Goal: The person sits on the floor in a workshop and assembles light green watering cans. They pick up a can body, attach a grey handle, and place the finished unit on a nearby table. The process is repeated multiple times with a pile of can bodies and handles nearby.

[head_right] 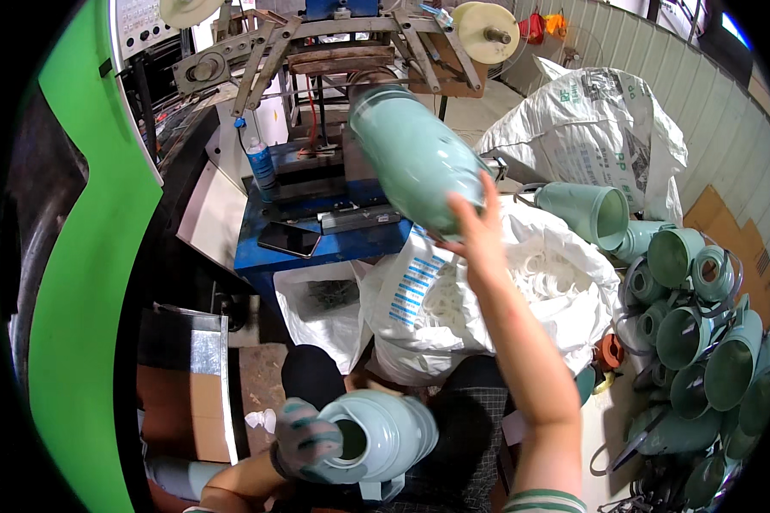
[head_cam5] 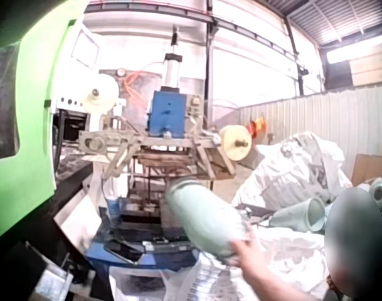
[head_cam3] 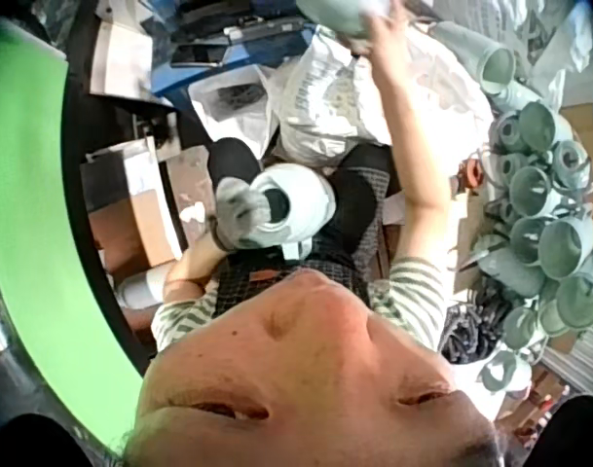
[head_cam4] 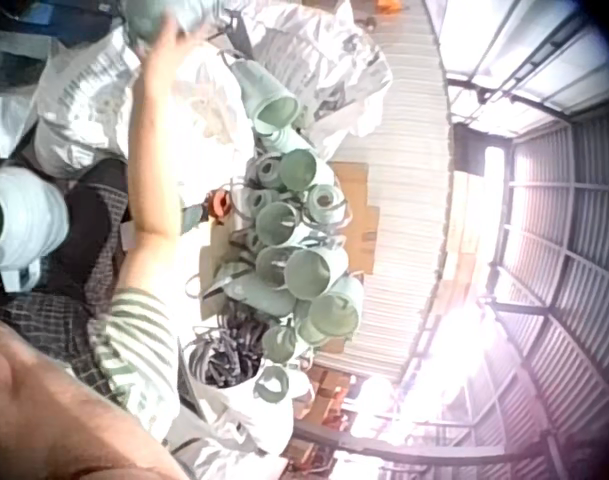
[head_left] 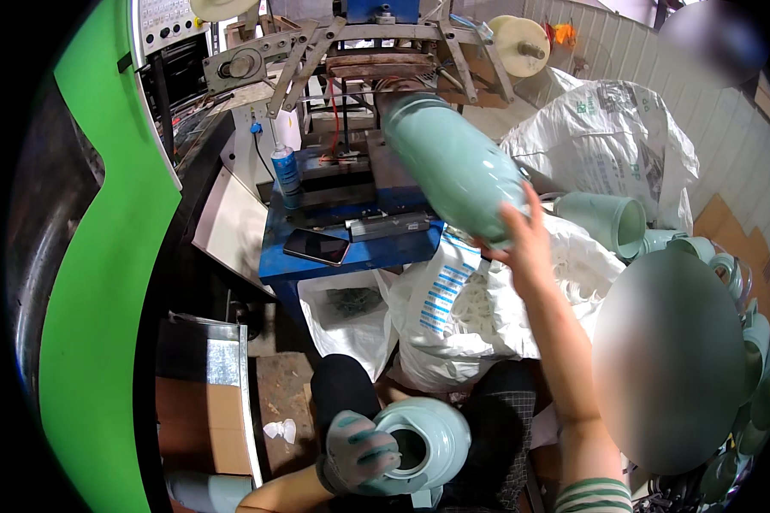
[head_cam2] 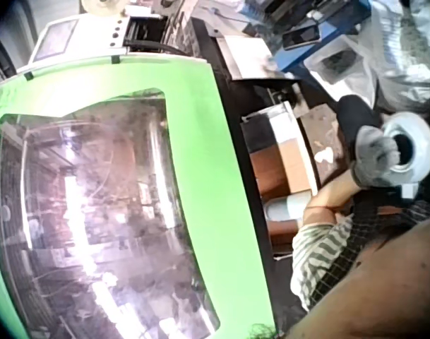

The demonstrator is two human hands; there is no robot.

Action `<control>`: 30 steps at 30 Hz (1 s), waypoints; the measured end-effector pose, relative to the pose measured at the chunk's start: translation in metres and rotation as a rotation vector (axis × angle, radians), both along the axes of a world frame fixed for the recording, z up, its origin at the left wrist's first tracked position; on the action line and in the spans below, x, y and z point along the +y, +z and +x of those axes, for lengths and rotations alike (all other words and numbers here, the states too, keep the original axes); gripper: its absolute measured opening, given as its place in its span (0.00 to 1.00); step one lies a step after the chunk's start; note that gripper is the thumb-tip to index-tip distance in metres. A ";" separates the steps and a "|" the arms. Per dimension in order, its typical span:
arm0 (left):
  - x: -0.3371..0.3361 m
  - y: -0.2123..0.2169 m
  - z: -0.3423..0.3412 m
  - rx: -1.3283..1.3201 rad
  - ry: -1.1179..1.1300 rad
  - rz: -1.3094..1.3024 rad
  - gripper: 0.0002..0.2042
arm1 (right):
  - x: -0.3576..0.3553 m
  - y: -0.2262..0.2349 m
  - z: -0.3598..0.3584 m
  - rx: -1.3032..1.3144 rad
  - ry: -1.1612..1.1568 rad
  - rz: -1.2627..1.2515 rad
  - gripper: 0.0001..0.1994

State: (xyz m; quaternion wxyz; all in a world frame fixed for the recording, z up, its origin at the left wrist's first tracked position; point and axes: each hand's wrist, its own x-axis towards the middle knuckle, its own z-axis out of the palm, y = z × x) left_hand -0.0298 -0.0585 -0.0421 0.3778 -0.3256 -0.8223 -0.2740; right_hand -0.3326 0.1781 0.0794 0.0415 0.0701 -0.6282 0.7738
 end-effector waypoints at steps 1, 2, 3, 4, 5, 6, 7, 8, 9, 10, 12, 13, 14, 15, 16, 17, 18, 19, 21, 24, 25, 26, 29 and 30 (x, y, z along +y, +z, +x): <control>0.006 0.004 -0.009 -0.096 -0.078 0.078 0.17 | -0.025 0.003 -0.023 -0.024 0.004 -0.022 0.40; 0.001 -0.006 -0.007 -0.107 -0.071 0.086 0.16 | -0.056 0.012 -0.046 -0.036 0.010 -0.052 0.43; -0.001 -0.006 -0.009 -0.095 -0.091 0.078 0.15 | -0.068 0.013 -0.087 -0.071 0.049 -0.112 0.46; -0.002 -0.006 -0.013 -0.089 -0.109 0.068 0.15 | -0.079 0.018 -0.115 -0.109 0.015 -0.167 0.47; -0.004 -0.005 -0.017 -0.080 -0.117 0.048 0.14 | -0.089 0.018 -0.140 -0.189 -0.006 -0.301 0.46; 0.000 -0.004 -0.016 -0.115 -0.114 0.128 0.12 | -0.098 0.017 -0.148 -0.228 0.010 -0.358 0.42; 0.003 -0.002 -0.018 -0.121 -0.154 0.086 0.22 | -0.093 0.018 -0.154 -0.260 0.007 -0.407 0.39; 0.007 0.001 -0.023 -0.107 -0.130 0.117 0.21 | -0.091 0.010 -0.179 -0.198 0.120 -0.535 0.35; 0.016 0.002 -0.025 -0.141 -0.166 0.166 0.21 | -0.063 -0.019 -0.200 -0.152 0.159 -0.646 0.32; 0.014 0.011 -0.030 -0.175 -0.216 0.062 0.19 | -0.065 -0.029 -0.187 -0.180 0.313 -0.720 0.31; 0.024 0.000 -0.049 0.086 -0.186 0.234 0.15 | -0.078 -0.019 -0.139 -0.326 0.112 -0.365 0.36; 0.015 0.013 -0.047 -0.015 -0.185 0.071 0.14 | -0.081 -0.014 -0.119 -0.257 0.100 -0.325 0.37; 0.008 0.027 -0.049 -0.125 -0.205 -0.095 0.13 | -0.067 -0.027 -0.086 -0.199 0.068 -0.234 0.38; 0.014 0.044 -0.044 -0.161 -0.141 -0.191 0.15 | -0.057 -0.043 -0.045 -0.070 0.174 -0.333 0.40; 0.025 0.049 -0.048 -0.171 -0.179 -0.214 0.17 | -0.034 -0.066 -0.012 0.071 0.187 -0.256 0.41; 0.034 0.051 -0.052 -0.189 -0.192 -0.245 0.18 | -0.003 -0.082 0.042 0.130 0.104 -0.113 0.38; 0.046 0.050 -0.054 -0.211 -0.235 -0.260 0.20 | 0.045 -0.113 0.081 0.265 0.013 0.052 0.40; 0.050 0.038 -0.059 -0.178 -0.320 -0.251 0.21 | 0.097 -0.120 0.132 0.239 -0.053 0.162 0.39; 0.064 0.026 -0.062 -0.123 -0.430 -0.196 0.22 | 0.185 -0.148 0.207 0.142 -0.488 0.614 0.31; 0.080 0.018 -0.048 -0.102 -0.481 -0.342 0.23 | 0.326 -0.186 0.348 -0.087 -1.265 0.966 0.18; 0.078 0.013 -0.049 -0.136 -0.518 -0.402 0.24 | 0.362 -0.185 0.400 -0.200 -1.418 0.972 0.15; 0.096 0.022 -0.047 -0.156 -0.518 -0.310 0.17 | 0.389 -0.182 0.444 -0.255 -1.470 1.236 0.14; 0.144 0.056 -0.046 -0.194 -0.519 -0.251 0.13 | 0.411 -0.160 0.512 -0.521 -1.538 1.852 0.15; 0.142 0.059 -0.046 -0.226 -0.538 -0.333 0.13 | 0.411 -0.163 0.521 -0.782 -1.512 1.870 0.16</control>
